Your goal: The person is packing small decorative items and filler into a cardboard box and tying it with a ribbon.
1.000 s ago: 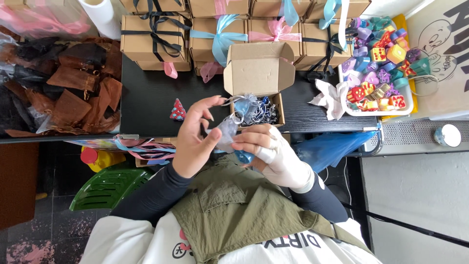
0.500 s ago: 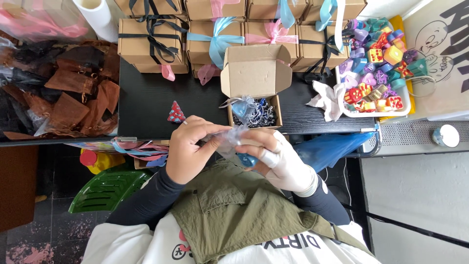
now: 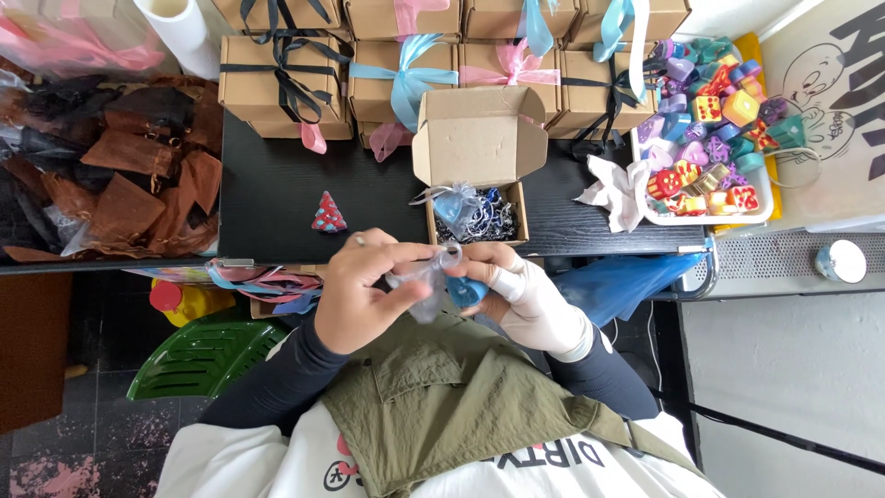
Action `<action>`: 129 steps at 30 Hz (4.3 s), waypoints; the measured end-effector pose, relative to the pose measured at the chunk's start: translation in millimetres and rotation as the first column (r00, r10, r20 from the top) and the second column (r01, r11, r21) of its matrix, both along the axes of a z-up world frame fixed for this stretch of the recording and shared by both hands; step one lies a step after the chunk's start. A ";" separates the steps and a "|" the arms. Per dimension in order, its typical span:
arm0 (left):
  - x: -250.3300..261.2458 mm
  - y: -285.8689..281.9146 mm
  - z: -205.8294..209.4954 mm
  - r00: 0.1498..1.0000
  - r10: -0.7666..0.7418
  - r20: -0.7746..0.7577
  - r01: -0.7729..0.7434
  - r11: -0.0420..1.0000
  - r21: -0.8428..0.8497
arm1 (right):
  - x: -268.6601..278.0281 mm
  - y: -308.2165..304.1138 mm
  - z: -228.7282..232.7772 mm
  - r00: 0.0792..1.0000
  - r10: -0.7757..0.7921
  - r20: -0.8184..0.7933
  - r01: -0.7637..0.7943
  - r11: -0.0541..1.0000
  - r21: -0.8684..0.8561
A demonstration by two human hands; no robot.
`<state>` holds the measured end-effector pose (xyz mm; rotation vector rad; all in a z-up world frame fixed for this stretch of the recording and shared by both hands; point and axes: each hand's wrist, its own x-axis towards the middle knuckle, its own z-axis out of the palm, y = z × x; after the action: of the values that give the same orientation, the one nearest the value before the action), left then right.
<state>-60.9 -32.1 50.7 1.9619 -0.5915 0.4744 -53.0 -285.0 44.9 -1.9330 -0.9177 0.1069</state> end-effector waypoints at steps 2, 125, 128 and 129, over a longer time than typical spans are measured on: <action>-0.4 4.5 -10.3 0.985 -0.148 -0.094 0.139 0.986 -0.090 | 1.1 -1.5 -1.3 0.999 0.035 -0.010 -0.035 0.999 0.014; -10.0 -101.9 -71.2 0.756 -0.247 -0.607 -0.244 0.754 -0.610 | 7.2 -76.3 -31.9 0.813 0.571 -0.117 -0.365 0.656 0.660; -10.0 -99.6 -83.2 0.779 -0.219 -0.588 -0.244 0.757 -0.606 | 5.1 -74.3 -39.7 0.809 0.574 -0.127 -0.348 0.643 0.683; -8.1 -98.8 -86.7 0.792 -0.209 -0.574 -0.252 0.743 -0.619 | 5.5 -73.4 -41.2 0.811 0.569 -0.139 -0.325 0.635 0.700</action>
<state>-69.0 -131.0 -35.9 1.2827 0.0557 0.0086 -47.5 -358.5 3.7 -0.9490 -1.0121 0.3701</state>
